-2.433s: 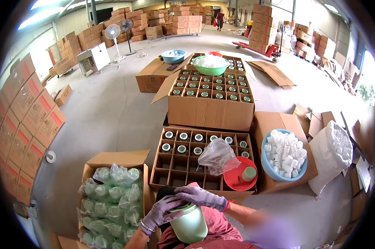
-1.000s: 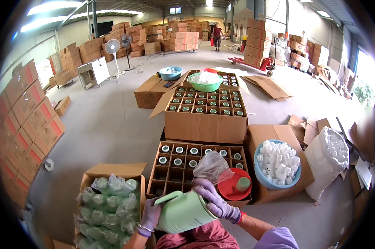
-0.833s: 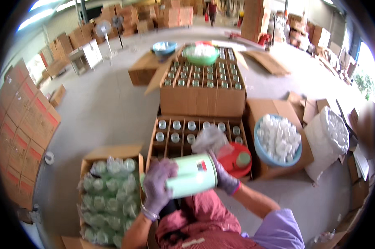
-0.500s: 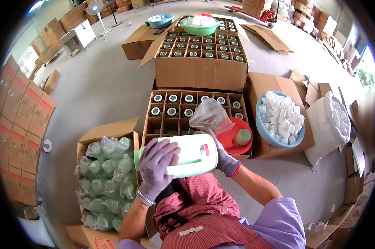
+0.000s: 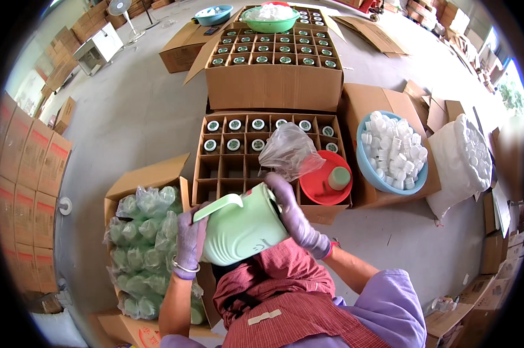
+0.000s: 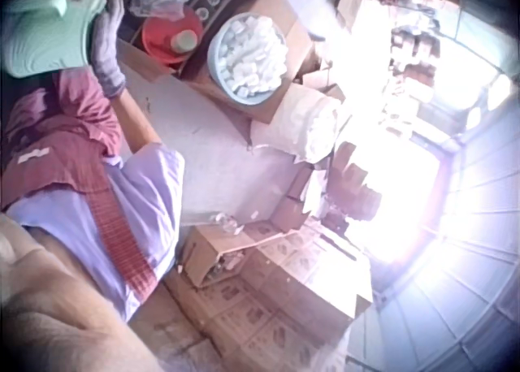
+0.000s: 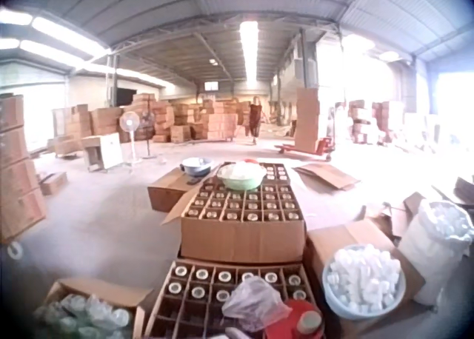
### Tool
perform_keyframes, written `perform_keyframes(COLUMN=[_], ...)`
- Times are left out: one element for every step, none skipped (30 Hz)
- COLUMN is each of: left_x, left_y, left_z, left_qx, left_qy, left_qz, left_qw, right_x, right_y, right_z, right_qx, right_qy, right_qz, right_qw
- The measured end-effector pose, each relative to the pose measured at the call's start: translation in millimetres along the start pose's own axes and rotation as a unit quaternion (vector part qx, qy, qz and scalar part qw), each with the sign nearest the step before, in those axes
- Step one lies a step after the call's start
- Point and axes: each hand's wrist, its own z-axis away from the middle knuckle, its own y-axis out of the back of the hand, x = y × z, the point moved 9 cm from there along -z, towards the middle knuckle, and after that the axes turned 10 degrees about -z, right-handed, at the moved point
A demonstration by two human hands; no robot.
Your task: The person assembles light green thermos flasks by inserting a small cylindrical component into the opening, then places each flask into a plastic bag. The person arranges the bagged flasks into a cardboard box and closes the box flaps.
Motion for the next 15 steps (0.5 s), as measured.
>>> perform_keyframes(left_x=[-9, 21, 22, 21, 19, 18, 19, 21, 17, 5, -12, -28, -46, -67, -97], left_y=[9, 9, 9, 11, 16, 20, 24, 28, 32, 43, 56, 67, 77, 88, 99], left_z=[4, 6, 7, 10, 12, 11, 11, 12, 14, 16, 20, 25, 32, 42, 56], left_qx=[0.028, 0.024, 0.043, 0.063, 0.084, 0.076, 0.072, 0.068, 0.063, 0.063, 0.069, 0.074, 0.080, 0.091, 0.109], left_qy=[0.010, -0.044, -0.066, -0.086, -0.106, -0.120, -0.130, -0.140, -0.150, -0.128, -0.065, -0.004, 0.058, 0.092, 0.129], left_qz=[-0.014, -0.124, -0.108, -0.093, -0.077, -0.082, -0.108, -0.134, -0.159, -0.150, -0.121, -0.091, -0.061, -0.086, -0.110], left_qw=[0.999, 0.991, 0.991, 0.990, 0.988, 0.986, 0.983, 0.979, 0.974, 0.978, 0.988, 0.993, 0.993, 0.988, 0.980], right_x=[-48, -42, -33, -29, -29, -28, -25, -15, 17, 50, 70, 97, 124, 150, 165], right_y=[-29, -26, -25, -26, -29, -32, -34, -32, -20, 15, 57, 109, 160, 211, 237], right_z=[2, 5, 7, 4, 3, 3, 3, 1, 0, -3, -6, 3, 14, 26, 36], right_qx=[-0.135, -0.107, -0.083, -0.076, -0.071, -0.086, -0.100, -0.132, -0.105, -0.033, 0.010, 0.036, 0.048, 0.055, 0.061], right_qy=[0.117, 0.078, 0.037, 0.035, 0.036, 0.044, 0.054, 0.052, -0.079, -0.150, -0.164, -0.185, -0.220, -0.264, -0.295], right_qz=[0.092, 0.045, -0.003, -0.035, -0.048, -0.027, -0.008, -0.023, -0.188, -0.118, 0.007, 0.188, 0.386, 0.533, 0.592], right_qw=[0.980, 0.990, 0.996, 0.996, 0.996, 0.995, 0.993, 0.990, 0.973, 0.981, 0.986, 0.964, 0.895, 0.802, 0.747])
